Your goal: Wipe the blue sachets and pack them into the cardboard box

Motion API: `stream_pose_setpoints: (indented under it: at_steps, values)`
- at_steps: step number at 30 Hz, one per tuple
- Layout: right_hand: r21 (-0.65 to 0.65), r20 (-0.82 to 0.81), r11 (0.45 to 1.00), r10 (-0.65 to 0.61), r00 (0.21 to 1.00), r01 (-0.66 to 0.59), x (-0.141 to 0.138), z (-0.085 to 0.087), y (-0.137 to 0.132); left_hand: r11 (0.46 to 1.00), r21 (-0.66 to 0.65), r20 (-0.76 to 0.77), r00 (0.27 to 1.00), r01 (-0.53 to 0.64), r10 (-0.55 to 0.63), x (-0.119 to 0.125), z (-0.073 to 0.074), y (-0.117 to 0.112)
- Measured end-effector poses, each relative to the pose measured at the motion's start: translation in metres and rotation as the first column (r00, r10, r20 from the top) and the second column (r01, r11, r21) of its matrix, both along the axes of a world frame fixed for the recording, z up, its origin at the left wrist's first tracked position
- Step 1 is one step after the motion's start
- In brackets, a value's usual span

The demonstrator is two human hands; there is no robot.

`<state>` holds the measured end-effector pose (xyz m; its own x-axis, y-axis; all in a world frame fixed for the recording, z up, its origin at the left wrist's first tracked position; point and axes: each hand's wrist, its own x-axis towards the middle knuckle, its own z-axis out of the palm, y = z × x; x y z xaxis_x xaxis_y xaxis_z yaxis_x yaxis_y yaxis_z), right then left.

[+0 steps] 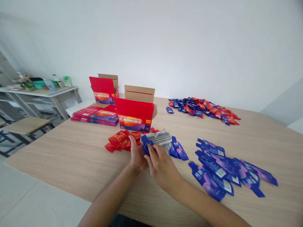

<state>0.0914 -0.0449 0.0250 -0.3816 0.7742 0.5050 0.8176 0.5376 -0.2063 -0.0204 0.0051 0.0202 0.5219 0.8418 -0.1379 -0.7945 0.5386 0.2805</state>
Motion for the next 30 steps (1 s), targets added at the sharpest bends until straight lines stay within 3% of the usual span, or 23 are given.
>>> stream_pose_setpoints:
  at_steps: [10,17,25,30]
  values:
    - [-0.148,-0.364,0.983,0.049,0.930,-0.110,0.016,0.013,0.021,0.994,0.047,0.021,0.995,0.100,-0.101,0.008,-0.007,-0.002]
    - [-0.175,-0.398,0.983,-0.015,0.917,-0.060,0.035,0.008,0.041,0.969,0.091,0.034,0.972,0.228,-0.232,0.021,-0.014,-0.013]
    - [-0.073,-0.157,0.986,0.136,0.978,-0.149,0.013,-0.017,0.028,0.999,0.031,0.022,1.000,0.017,-0.018,0.022,-0.030,-0.008]
    - [-0.019,-0.050,0.988,0.152,0.987,-0.153,0.001,-0.024,0.014,0.995,-0.063,-0.001,0.997,-0.082,0.082,0.010,-0.017,0.002]
